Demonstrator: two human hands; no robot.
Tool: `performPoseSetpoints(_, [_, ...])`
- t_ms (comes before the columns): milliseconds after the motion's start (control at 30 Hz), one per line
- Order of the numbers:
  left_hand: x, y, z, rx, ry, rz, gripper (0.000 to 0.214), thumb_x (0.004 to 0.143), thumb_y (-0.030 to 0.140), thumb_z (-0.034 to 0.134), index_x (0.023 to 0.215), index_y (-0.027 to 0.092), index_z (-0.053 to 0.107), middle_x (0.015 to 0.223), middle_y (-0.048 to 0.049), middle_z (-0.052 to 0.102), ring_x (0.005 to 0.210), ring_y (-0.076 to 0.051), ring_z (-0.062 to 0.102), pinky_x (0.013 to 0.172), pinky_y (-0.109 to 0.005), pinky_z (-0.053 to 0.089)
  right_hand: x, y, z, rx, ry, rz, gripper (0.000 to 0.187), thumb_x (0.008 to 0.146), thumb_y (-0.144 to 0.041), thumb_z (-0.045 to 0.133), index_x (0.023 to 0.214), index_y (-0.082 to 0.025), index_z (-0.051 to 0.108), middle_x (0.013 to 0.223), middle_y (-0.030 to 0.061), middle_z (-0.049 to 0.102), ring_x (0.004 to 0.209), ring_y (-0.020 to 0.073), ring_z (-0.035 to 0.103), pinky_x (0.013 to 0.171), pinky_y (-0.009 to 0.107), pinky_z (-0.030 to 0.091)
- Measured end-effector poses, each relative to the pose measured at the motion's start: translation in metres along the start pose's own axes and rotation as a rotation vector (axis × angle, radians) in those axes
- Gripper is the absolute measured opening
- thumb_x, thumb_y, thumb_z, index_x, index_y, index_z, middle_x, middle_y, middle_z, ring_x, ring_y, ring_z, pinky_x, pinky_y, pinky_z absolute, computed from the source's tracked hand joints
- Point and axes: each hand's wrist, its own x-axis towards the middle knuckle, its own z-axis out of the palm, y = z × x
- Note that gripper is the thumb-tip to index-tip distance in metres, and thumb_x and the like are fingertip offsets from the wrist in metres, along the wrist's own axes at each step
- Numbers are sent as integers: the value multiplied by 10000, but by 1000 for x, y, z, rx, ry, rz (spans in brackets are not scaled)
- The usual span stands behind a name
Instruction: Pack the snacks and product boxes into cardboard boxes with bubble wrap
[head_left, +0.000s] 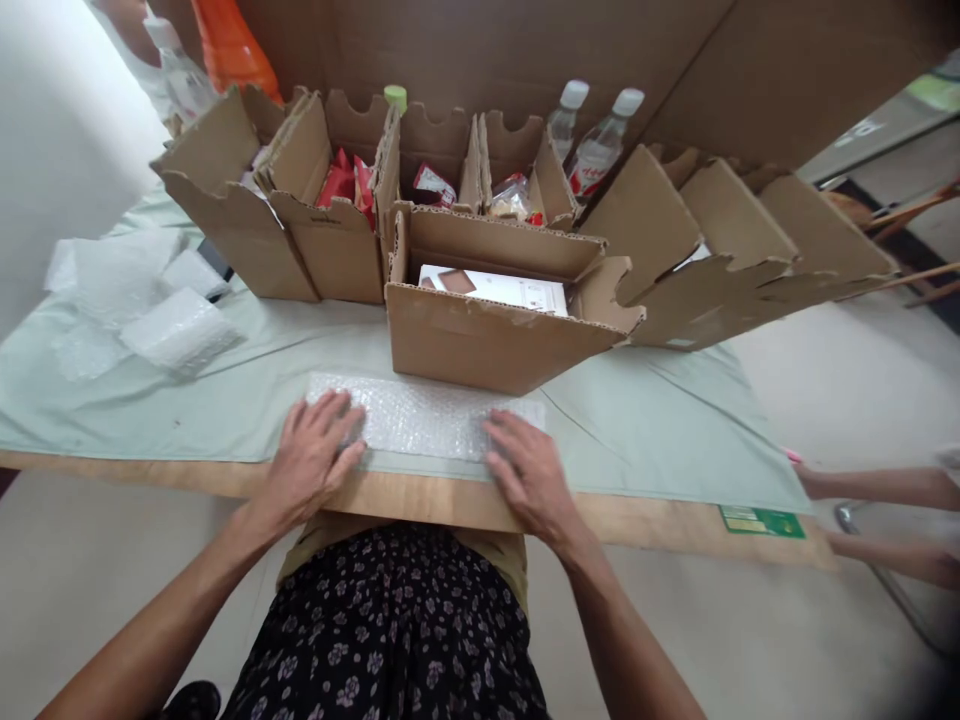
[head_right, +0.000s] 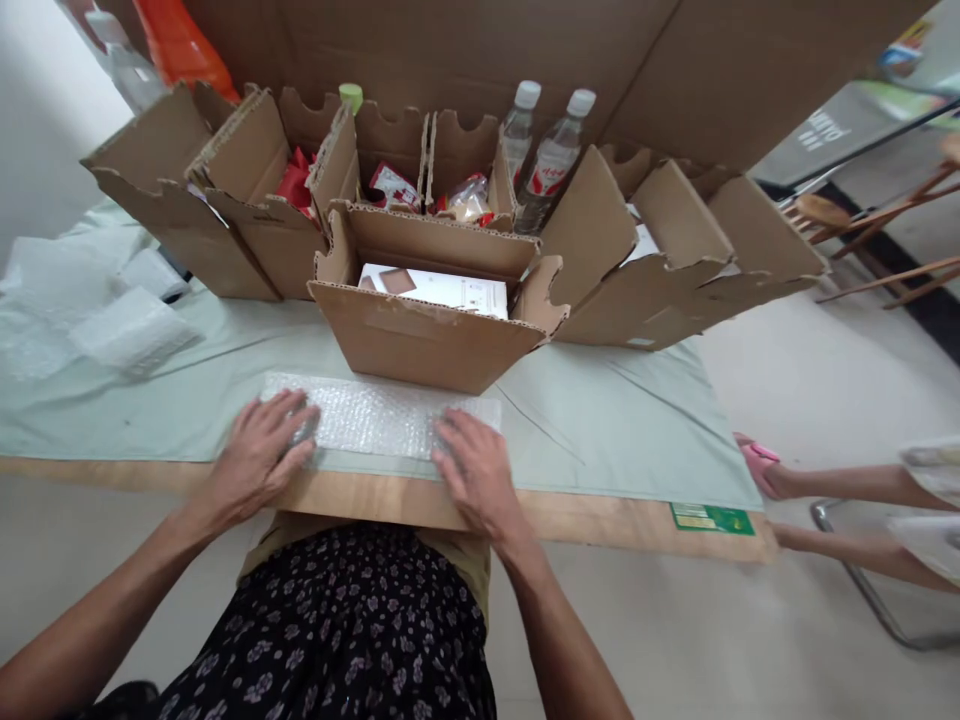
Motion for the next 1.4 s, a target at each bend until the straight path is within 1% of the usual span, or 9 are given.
performPoseSetpoints(267, [15, -25, 2, 111, 154, -381, 329, 900, 390, 565, 1098, 163, 698, 1456, -232, 584, 1452, -476, 422, 1138, -691, 355, 27, 49, -7, -78, 146, 347, 330, 925, -382, 526, 1082, -181, 734, 1360, 172, 683, 1237, 378, 594, 1014, 579, 447])
performPoseSetpoints(400, [15, -28, -7, 13, 183, -407, 165, 870, 291, 537, 929, 225, 676, 1183, -122, 741, 1126, -334, 678, 975, -499, 519, 11, 17, -11, 154, 145, 361, 189, 903, -351, 555, 865, -219, 685, 1031, 99, 771, 961, 270, 687, 885, 432, 523])
performPoseSetpoints(500, [35, -42, -28, -18, 149, -395, 193, 885, 308, 538, 1000, 247, 680, 965, -49, 770, 852, -255, 711, 808, -383, 542, -15, -24, -17, 446, 41, 474, 246, 915, -385, 594, 1061, -210, 688, 812, 23, 733, 676, 181, 645, 665, 307, 536])
performPoseSetpoints(633, [96, -56, -40, 61, 125, -239, 323, 884, 255, 565, 1182, 228, 686, 1147, -90, 759, 1068, -301, 693, 954, -430, 513, -32, -76, -4, 730, -205, 447, 521, 970, -346, 553, 1475, -221, 562, 818, 0, 724, 639, 153, 640, 600, 265, 544])
performPoseSetpoints(733, [126, -52, -31, 95, 136, -194, 571, 836, 220, 636, 1397, 125, 589, 1399, -196, 636, 1330, -384, 555, 1125, -543, 399, -27, -95, 9, 719, -268, 370, 456, 981, -303, 529, 1418, -249, 649, 1066, 60, 785, 900, 199, 724, 848, 352, 597])
performPoseSetpoints(933, [39, -16, -25, -480, 23, -70, 429, 978, 394, 572, 1349, 187, 630, 1210, -134, 734, 1164, -290, 669, 1057, -474, 496, -6, -101, 1, 946, -423, 373, 254, 961, -341, 593, 1082, -247, 796, 1017, 50, 799, 898, 216, 734, 842, 372, 592])
performPoseSetpoints(1100, [-29, -2, -23, -1138, -49, -202, 790, 995, 719, 351, 1583, 193, 390, 1262, -163, 737, 1202, -293, 681, 1053, -453, 511, 30, -102, 12, 1242, -266, 554, 439, 967, -548, 586, 1193, -205, 740, 896, 59, 764, 758, 188, 692, 717, 331, 574])
performPoseSetpoints(1300, [-5, 4, -3, -678, 95, -526, 585, 908, 325, 594, 1463, 148, 537, 804, 2, 677, 731, -161, 638, 769, -305, 517, 57, -106, 40, 1355, -234, 616, 662, 966, -531, 615, 1541, -248, 451, 1344, 150, 689, 1098, 253, 708, 667, 303, 596])
performPoseSetpoints(1400, [2, 6, 0, -490, 102, -507, 589, 878, 251, 554, 1453, 125, 548, 770, 12, 658, 682, -162, 610, 730, -304, 504, 48, -102, 38, 1126, -131, 400, 552, 1008, -394, 593, 1539, -316, 461, 1324, 104, 701, 1048, 220, 720, 762, 347, 612])
